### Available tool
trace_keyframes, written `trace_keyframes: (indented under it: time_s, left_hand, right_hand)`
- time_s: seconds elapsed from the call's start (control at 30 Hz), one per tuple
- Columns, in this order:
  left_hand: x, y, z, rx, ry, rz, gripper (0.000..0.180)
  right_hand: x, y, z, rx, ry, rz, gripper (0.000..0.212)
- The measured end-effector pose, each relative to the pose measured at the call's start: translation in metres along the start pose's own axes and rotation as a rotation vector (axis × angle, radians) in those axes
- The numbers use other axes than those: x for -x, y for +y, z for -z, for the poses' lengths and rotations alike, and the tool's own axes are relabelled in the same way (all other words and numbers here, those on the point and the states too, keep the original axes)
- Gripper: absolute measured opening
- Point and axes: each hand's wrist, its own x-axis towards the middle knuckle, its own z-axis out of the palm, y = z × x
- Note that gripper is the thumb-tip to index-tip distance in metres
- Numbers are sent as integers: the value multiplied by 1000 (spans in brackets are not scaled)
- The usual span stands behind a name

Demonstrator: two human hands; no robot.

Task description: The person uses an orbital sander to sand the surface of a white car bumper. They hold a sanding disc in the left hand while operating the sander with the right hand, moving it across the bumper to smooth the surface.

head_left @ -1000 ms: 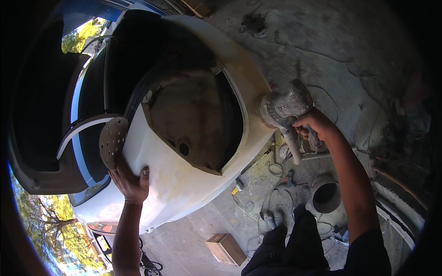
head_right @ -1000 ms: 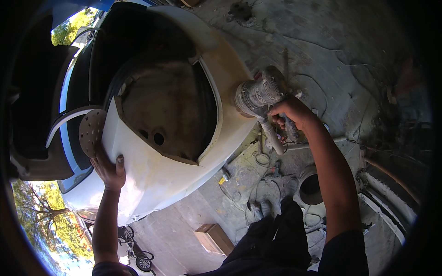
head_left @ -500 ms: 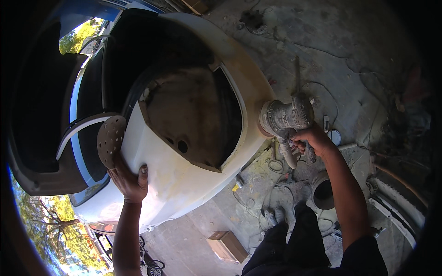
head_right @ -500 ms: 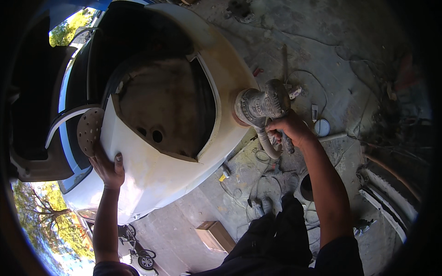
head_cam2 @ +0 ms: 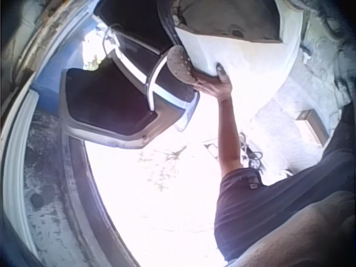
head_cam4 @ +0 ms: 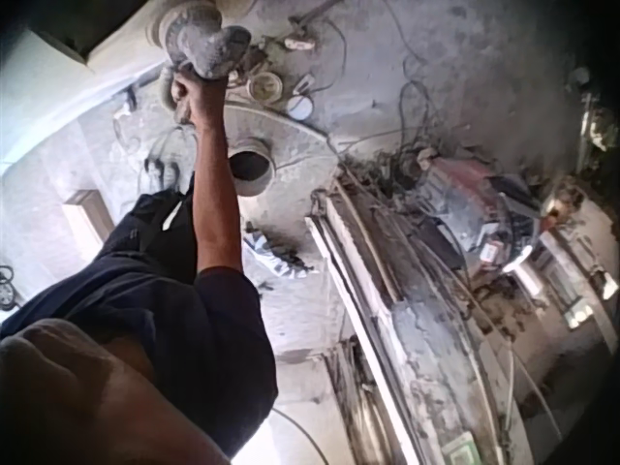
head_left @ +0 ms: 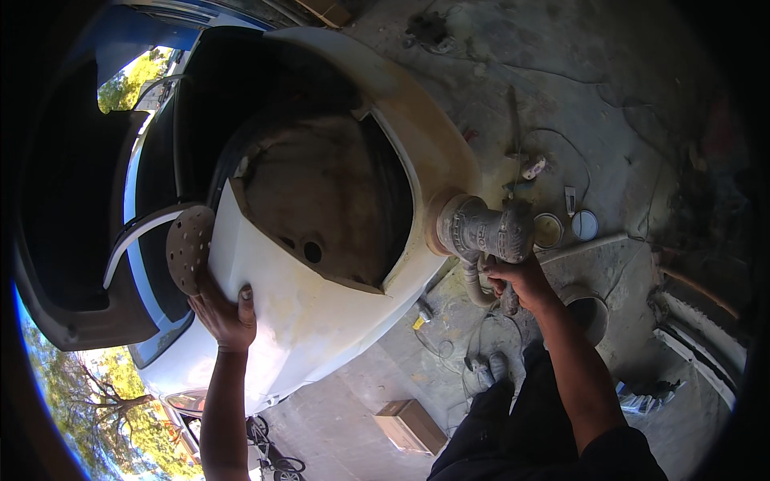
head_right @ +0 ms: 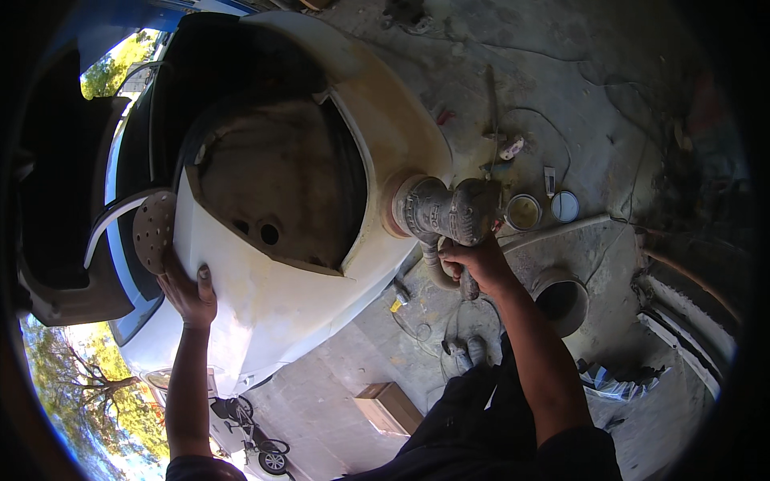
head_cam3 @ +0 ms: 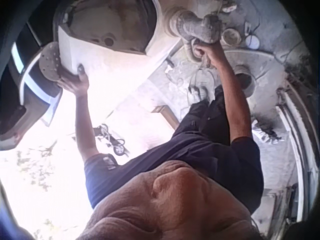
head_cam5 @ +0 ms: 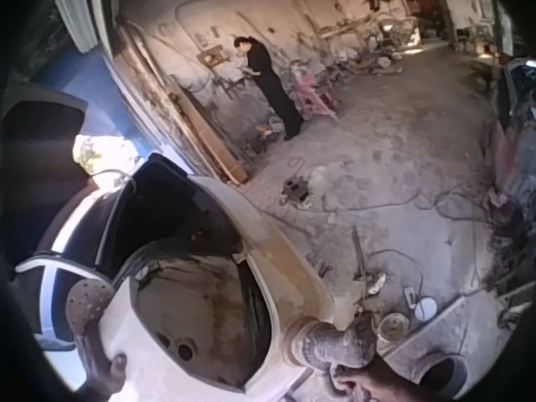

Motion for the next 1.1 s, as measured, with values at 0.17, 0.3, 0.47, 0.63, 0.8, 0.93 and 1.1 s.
trace_keyframes:
  time_s: [0.17, 0.3, 0.47, 0.63, 0.8, 0.93, 1.1]
  left_hand:
    - [3, -2, -2, -7, -4, 7, 92]
    - [3, -4, -3, -6, -13, 18, 97]
    - [4, -4, -2, -10, -28, 39, 99]
    - [2, -4, -3, 19, -11, 26, 97]
    - [3, -1, -2, 20, -7, 28, 95]
    - [3, -4, -2, -3, -5, 10, 99]
    - [-1, -1, -2, 17, 2, 12, 100]
  right_hand:
    - [3, 12, 18, -85, 47, -45, 19]
    - [3, 19, 11, -109, 25, -15, 15]
    - [-4, -1, 0, -10, 12, 22, 15]
    - [-14, -11, 18, -3, 76, -4, 10]
    - [-16, -11, 7, -15, 23, 5, 9]
    - [-22, -14, 15, -42, 73, 0, 9]
    - [-19, -17, 8, -10, 8, 16, 12]
